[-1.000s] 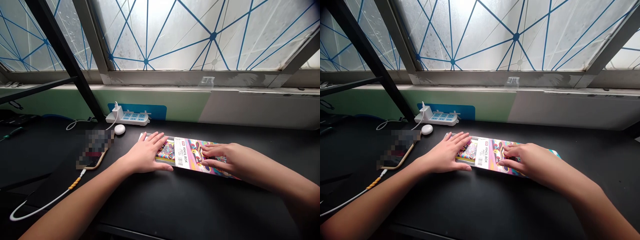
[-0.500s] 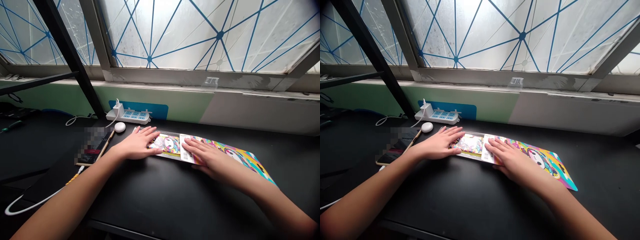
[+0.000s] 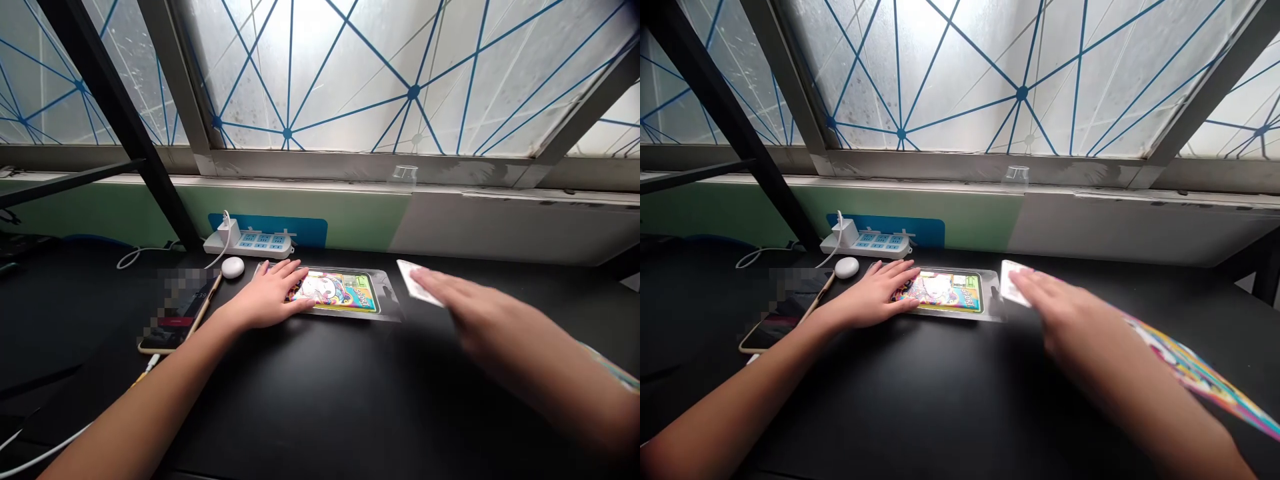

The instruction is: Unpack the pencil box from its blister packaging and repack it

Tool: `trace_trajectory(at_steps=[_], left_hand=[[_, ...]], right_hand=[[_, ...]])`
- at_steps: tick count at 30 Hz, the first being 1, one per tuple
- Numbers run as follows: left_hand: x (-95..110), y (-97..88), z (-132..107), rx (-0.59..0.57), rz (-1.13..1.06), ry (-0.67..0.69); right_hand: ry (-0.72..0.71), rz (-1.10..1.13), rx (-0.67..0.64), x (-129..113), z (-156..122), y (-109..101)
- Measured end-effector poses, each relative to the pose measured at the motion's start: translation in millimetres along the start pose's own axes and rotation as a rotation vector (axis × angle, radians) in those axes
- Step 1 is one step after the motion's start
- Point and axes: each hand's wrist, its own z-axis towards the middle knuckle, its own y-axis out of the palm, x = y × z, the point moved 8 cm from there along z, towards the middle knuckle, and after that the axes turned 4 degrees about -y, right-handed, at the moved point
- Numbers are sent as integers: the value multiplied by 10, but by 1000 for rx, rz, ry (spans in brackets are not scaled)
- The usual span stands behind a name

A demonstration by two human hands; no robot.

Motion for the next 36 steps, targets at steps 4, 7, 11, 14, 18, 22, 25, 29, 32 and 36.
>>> trace_trajectory(at_steps=[4, 7, 11, 14, 18, 22, 25, 29, 32, 36], left_hand=[[101, -29, 10, 91, -39, -17], [243, -77, -16, 166, -101, 19], [394, -83, -66, 220, -51, 116], [415, -46, -74, 217, 8, 147], [412, -23, -68, 204, 59, 150], [431, -25, -74, 179, 93, 156], [437, -14, -80, 151, 122, 154], [437, 2, -77, 146, 137, 149], [434, 12, -71, 155, 137, 145], [446, 6, -61, 171, 130, 156]], right_hand=[[-345, 114, -47, -1271, -31, 34], [-469, 196, 45, -1921, -127, 184], [-467, 158, -37, -2079, -35, 611], [-357, 202, -122, -1885, 206, 881], [-309, 331, -148, -1710, 386, 1044], [-283, 431, -175, -1622, 353, 1035], [-263, 501, -263, -1584, 326, 1040], [-235, 544, -278, -1558, 364, 1086], [-229, 521, -194, -1564, 411, 1119], [-250, 453, -106, -1582, 453, 1104]])
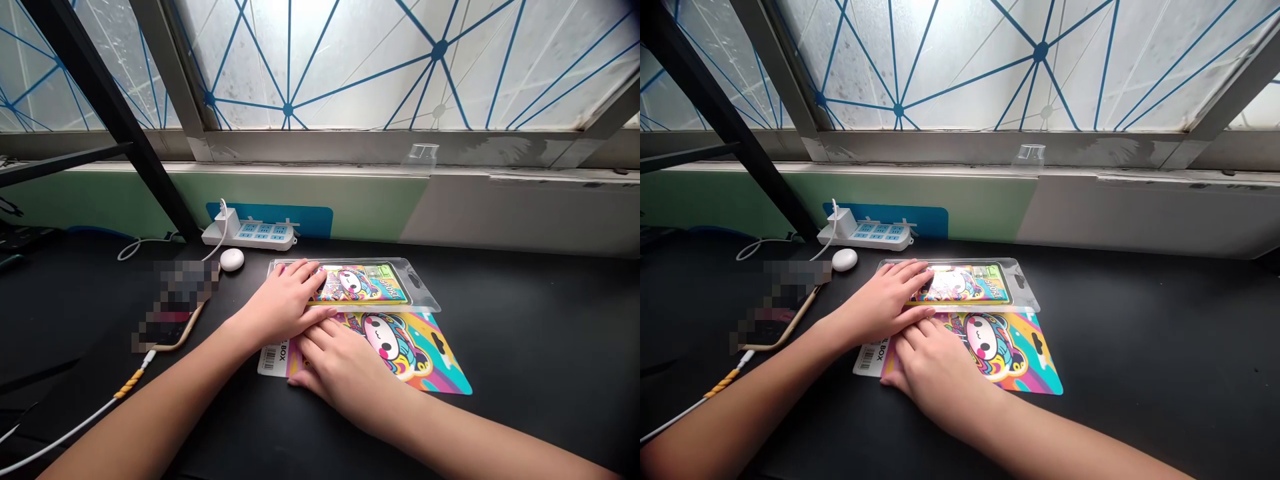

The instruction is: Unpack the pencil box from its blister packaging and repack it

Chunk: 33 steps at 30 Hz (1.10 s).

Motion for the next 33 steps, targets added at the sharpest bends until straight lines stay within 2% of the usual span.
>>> trace_trajectory(at_steps=[5, 9, 12, 15, 18, 24, 28, 33], left_hand=[[-13, -1, 20, 2, -19, 5], [-35, 10, 19, 4, -42, 9], [-49, 21, 14, -7, -47, 3], [-46, 15, 14, -12, -45, 5], [-39, -1, 16, -12, -40, 4], [-31, -28, 9, 1, -57, -3], [-94, -80, 1, 67, -115, -71], [-168, -134, -4, 140, -158, -130]], right_hand=[[-94, -27, 81, -88, 16, -154], [-166, -184, 171, -57, -42, -350], [-105, -243, 211, 228, -105, -524], [121, -231, 212, 716, -173, -691], [313, -188, 85, 1128, -245, -711], [458, -5, -194, 1580, -296, -652], [526, 69, -378, 1702, -222, -658], [517, 65, -445, 1707, -144, -673]])
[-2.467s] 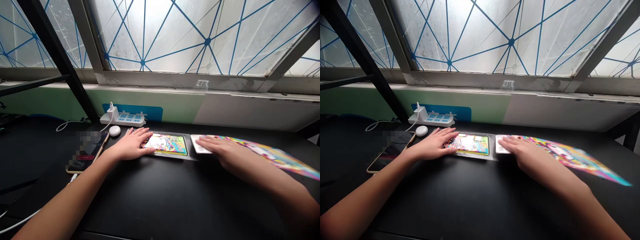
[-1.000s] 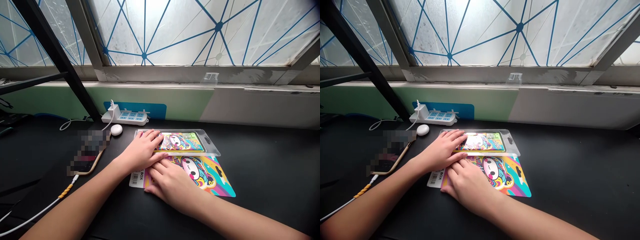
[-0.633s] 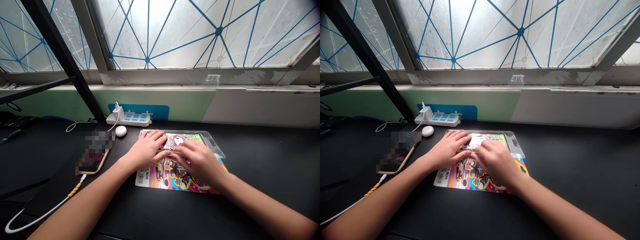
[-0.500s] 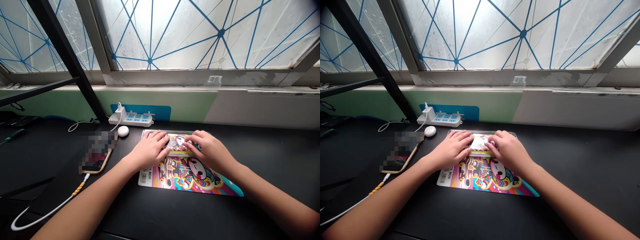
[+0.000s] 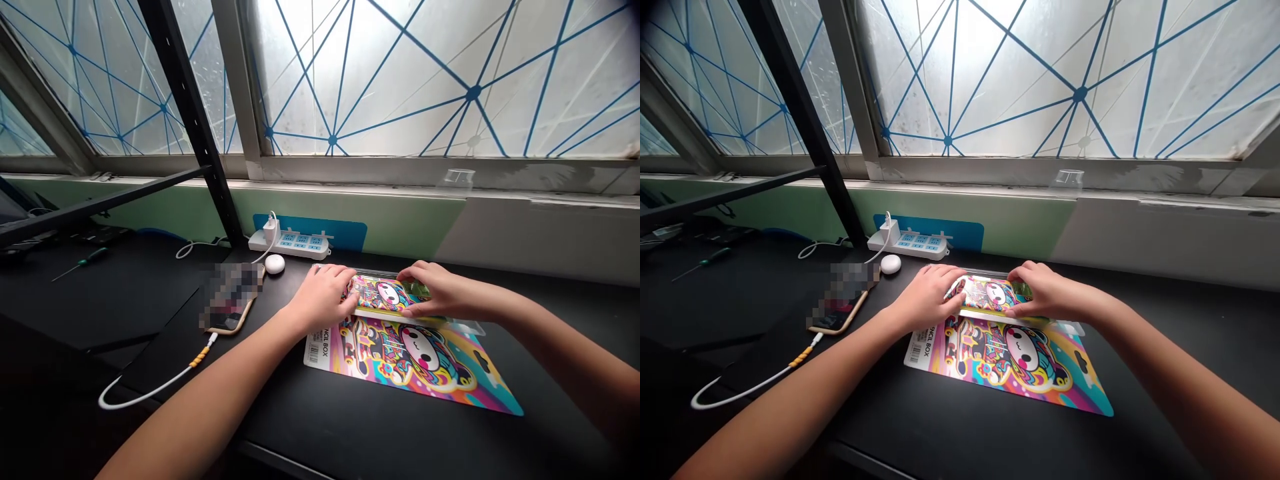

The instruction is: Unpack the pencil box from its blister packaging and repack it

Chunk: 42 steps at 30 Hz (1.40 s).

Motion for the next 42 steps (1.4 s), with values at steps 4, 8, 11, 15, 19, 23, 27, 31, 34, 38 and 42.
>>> trace_trajectory(at_steps=[4, 8, 11, 15, 19, 23, 27, 31, 34, 38, 42], left_hand=[[-2, -9, 7, 24, 9, -9], [6, -6, 15, 19, -1, -5], [-30, -41, 33, 17, -16, -28], [-138, -133, 70, 36, 25, -67], [-238, -184, 89, 43, 42, -78], [-183, -265, 74, 53, 80, -33], [128, -543, -51, 158, 147, 100], [484, -780, -427, 301, 173, 243], [608, -661, -766, 292, 183, 307], [545, -320, -1067, 209, 121, 249], [352, -131, -1191, 89, -51, 50]], right_hand=[[-92, -15, 59, 21, 28, 3], [-148, -11, 104, 13, 60, -21], [-161, 5, 130, -84, 49, -89], [-114, -71, 169, -221, -6, -147], [-86, -195, 277, -300, -99, -117], [-212, -262, 415, -456, -248, -114], [-363, -386, 624, -665, -642, -249], [-375, -473, 742, -740, -1258, -176], [-423, -480, 746, -787, -1657, 86], [-503, -457, 660, -848, -1823, 434], [-532, -383, 632, -789, -1761, 558]])
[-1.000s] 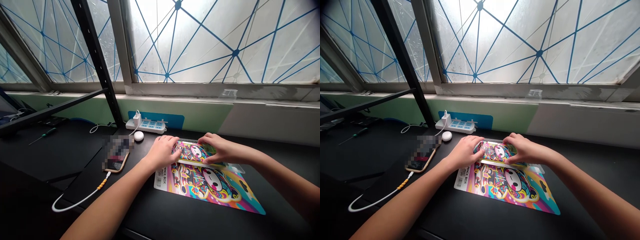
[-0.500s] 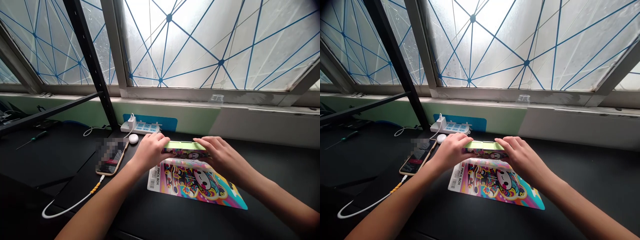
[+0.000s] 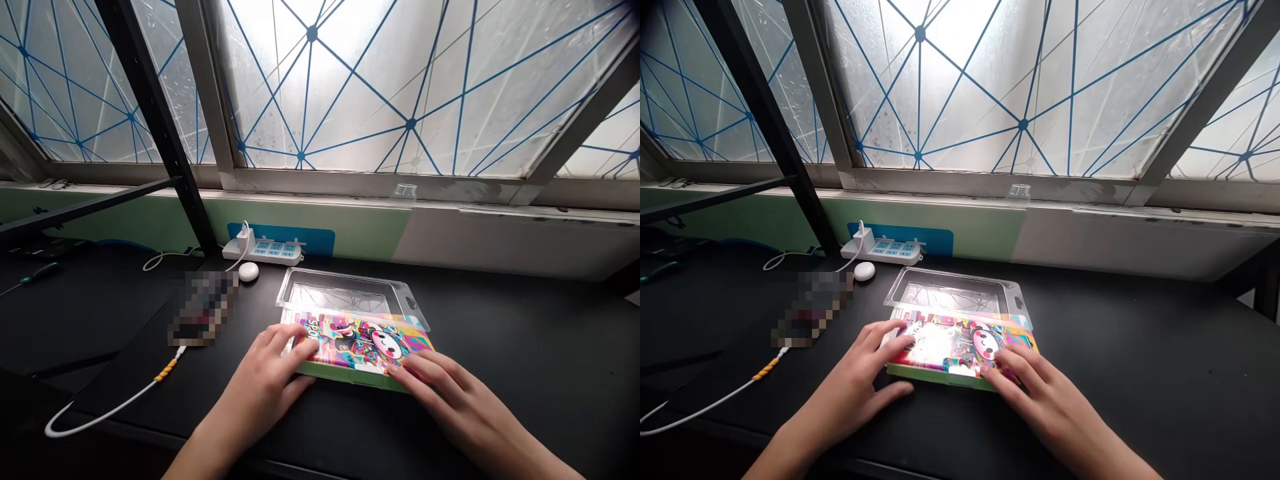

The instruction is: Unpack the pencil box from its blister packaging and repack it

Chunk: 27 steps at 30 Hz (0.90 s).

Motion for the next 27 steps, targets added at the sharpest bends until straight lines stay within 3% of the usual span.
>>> trace_trajectory(at_steps=[5, 10, 15, 19, 24, 27], left_hand=[[-214, 52, -92, -131, -147, -236], [-285, 139, -105, -146, -189, -281], [-343, 193, -128, -159, -248, -342], [-327, 201, -146, -177, -258, -337], [-308, 214, -156, -170, -248, -338], [-294, 206, -145, -169, -260, -343]], right_hand=[[200, 156, -83, 265, -131, 146], [380, 304, -126, 472, -255, 192], [401, 405, -171, 593, -205, 145], [552, 530, -76, 825, -112, 79], [920, 506, 50, 1092, -194, 155], [934, 410, 133, 1102, -311, 99]])
